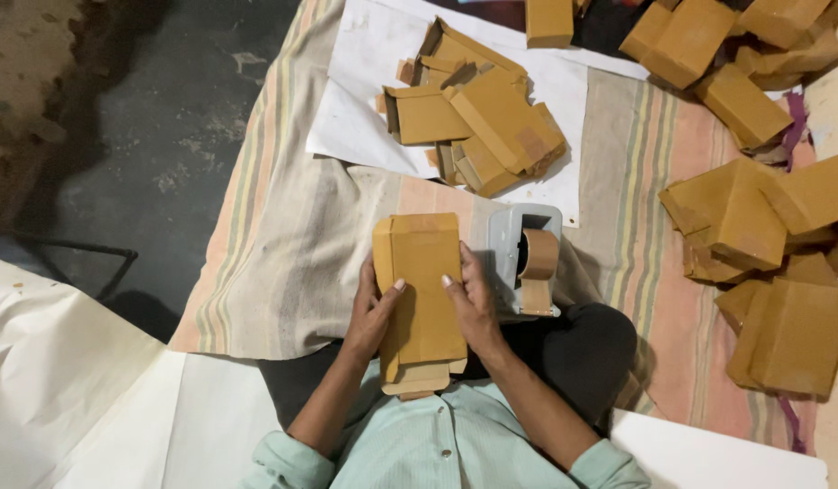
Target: The person sits on the floor and repeatedly folds small cardboard boxes, then uses a tape dispenser to apply tape to seal them. Finished boxes are placed in a growing pile to the right.
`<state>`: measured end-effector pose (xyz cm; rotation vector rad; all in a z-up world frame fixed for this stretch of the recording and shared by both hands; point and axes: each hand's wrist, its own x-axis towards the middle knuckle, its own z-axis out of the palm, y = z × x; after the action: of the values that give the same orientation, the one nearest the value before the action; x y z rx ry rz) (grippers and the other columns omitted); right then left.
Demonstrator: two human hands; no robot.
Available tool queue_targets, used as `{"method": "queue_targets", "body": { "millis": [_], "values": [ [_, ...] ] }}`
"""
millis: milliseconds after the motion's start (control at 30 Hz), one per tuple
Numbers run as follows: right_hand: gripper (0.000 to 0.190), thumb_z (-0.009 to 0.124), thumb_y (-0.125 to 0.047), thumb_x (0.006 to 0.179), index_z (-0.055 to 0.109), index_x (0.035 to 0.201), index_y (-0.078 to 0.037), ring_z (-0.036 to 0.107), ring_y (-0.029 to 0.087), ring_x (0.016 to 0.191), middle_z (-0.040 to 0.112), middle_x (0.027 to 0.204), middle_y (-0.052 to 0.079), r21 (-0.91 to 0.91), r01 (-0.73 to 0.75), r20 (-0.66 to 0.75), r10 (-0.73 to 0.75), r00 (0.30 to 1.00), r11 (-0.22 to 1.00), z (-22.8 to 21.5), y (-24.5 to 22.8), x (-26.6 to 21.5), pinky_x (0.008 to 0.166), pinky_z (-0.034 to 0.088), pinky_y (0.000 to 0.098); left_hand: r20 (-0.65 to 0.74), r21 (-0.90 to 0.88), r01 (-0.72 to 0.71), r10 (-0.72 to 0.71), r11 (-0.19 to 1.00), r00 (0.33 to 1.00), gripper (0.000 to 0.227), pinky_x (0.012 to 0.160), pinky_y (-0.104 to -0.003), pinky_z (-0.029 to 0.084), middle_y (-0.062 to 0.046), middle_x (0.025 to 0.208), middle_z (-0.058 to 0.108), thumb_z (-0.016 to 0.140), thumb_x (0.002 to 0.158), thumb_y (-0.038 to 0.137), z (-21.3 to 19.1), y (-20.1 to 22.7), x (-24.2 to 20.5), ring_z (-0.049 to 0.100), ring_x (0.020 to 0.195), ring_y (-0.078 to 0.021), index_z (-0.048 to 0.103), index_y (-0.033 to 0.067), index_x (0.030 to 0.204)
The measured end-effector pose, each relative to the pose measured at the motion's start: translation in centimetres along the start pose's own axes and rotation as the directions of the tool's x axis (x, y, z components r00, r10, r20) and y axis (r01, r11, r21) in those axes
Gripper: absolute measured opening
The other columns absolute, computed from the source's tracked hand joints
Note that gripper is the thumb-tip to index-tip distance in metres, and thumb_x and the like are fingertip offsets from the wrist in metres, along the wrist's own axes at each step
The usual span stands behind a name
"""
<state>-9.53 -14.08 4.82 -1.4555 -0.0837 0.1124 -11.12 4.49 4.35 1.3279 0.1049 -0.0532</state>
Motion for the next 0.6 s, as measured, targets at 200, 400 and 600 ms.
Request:
{"method": "queue_targets", "body": {
  "millis": [200, 400, 600],
  "values": [
    [0.068, 0.049, -0.002, 0.099, 0.022, 0.161, -0.001, 0.044, 0.022, 0.144, 0.043, 0.159, 0.019, -0.154, 0.021, 0.042, -0.015, 0.999, 0.988, 1.6, 0.1, -1.8, 0.115, 0.036, 0.0339, -0.061, 0.189, -0.137, 0.151, 0.972, 0.987, 0.087, 0.115, -0.039, 0.042, -0.021, 0.165, 0.030, 0.068, 0.097, 0.018, -0.4, 2.7, 0.5, 0.040, 0.147, -0.0298, 0.015, 0.0109, 0.165],
    [0.069, 0.055, -0.007, 0.099, 0.024, 0.161, -0.002, 0.048, 0.026, 0.142, 0.046, 0.157, 0.020, -0.296, -0.008, -0.019, 0.003, 1.000, 0.955, 1.8, 0.6, -2.2, 0.114, 0.040, 0.0351, -0.084, -0.050, 0.057, -0.062, 0.997, 0.995, 0.088, 0.100, -0.037, 0.054, -0.022, 0.146, 0.046, 0.068, 0.090, 0.014, -0.1, 3.1, 0.0, 0.056, 0.128, -0.0292, 0.017, 0.0118, 0.162],
    [0.086, 0.068, -0.029, 0.101, 0.015, 0.161, 0.005, 0.028, 0.036, 0.150, 0.027, 0.161, 0.028, -0.443, 0.102, 0.064, -0.083, 0.995, 0.891, 1.9, 0.3, -2.1, 0.119, 0.027, 0.0445, 0.025, -0.159, 0.039, -0.036, 0.986, 0.999, 0.075, 0.109, -0.039, 0.047, -0.019, 0.152, 0.045, 0.062, 0.097, 0.025, 1.0, 2.5, -0.4, 0.049, 0.138, -0.0269, 0.024, 0.0068, 0.159]
  ]
}}
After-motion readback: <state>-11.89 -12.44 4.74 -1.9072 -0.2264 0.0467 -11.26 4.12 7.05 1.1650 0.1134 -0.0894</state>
